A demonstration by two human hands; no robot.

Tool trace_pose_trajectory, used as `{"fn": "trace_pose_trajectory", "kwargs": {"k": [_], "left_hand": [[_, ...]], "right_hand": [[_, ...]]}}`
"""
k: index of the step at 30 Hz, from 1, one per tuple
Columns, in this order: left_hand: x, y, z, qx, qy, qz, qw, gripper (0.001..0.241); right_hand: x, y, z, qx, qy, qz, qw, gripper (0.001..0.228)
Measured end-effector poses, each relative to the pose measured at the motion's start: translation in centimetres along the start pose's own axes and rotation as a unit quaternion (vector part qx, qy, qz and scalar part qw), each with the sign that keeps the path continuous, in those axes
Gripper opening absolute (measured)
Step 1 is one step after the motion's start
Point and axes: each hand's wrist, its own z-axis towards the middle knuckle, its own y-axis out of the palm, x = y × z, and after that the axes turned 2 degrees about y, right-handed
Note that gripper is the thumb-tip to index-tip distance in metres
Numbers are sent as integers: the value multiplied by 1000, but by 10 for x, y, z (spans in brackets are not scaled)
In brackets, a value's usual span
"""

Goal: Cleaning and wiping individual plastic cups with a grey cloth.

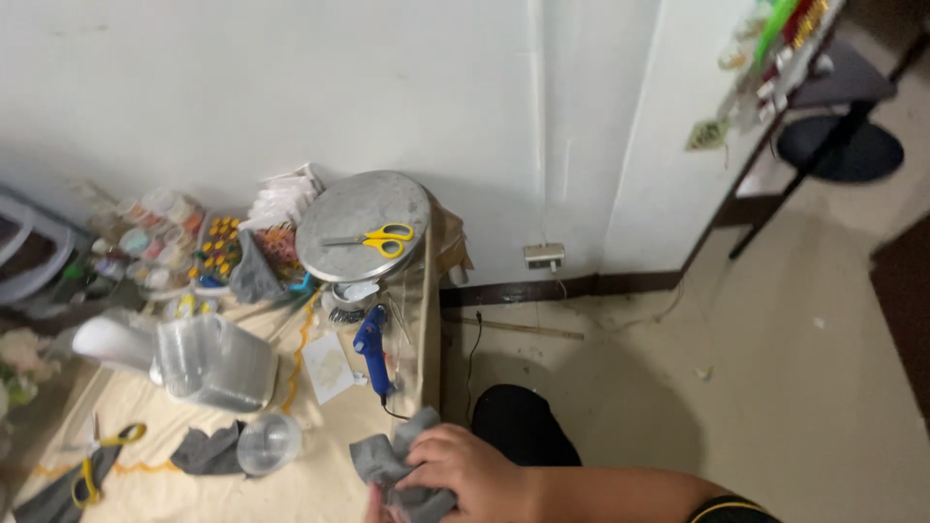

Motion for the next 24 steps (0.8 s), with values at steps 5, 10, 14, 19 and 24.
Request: {"fn": "trace_pose_trajectory", "kwargs": {"k": [5,10,14,19,24], "left_hand": [[161,180,-58,33,-3,-287,957,75],[177,213,-86,61,171,-205,962,45],[170,214,-94,37,320,-186,928,34],[152,225,-81,69,335,-69,937,25],[177,282,-113,22,393,233,889,29]], "right_hand": [[-10,-1,14,-108,-222,-107,963,49],[8,17,4,-106,-273,-91,952,66],[2,1,-2,-145,-220,80,961,82],[-1,1,-17,-125,10,421,898,86],[17,-27,-28,-89,124,636,756,81]]}}
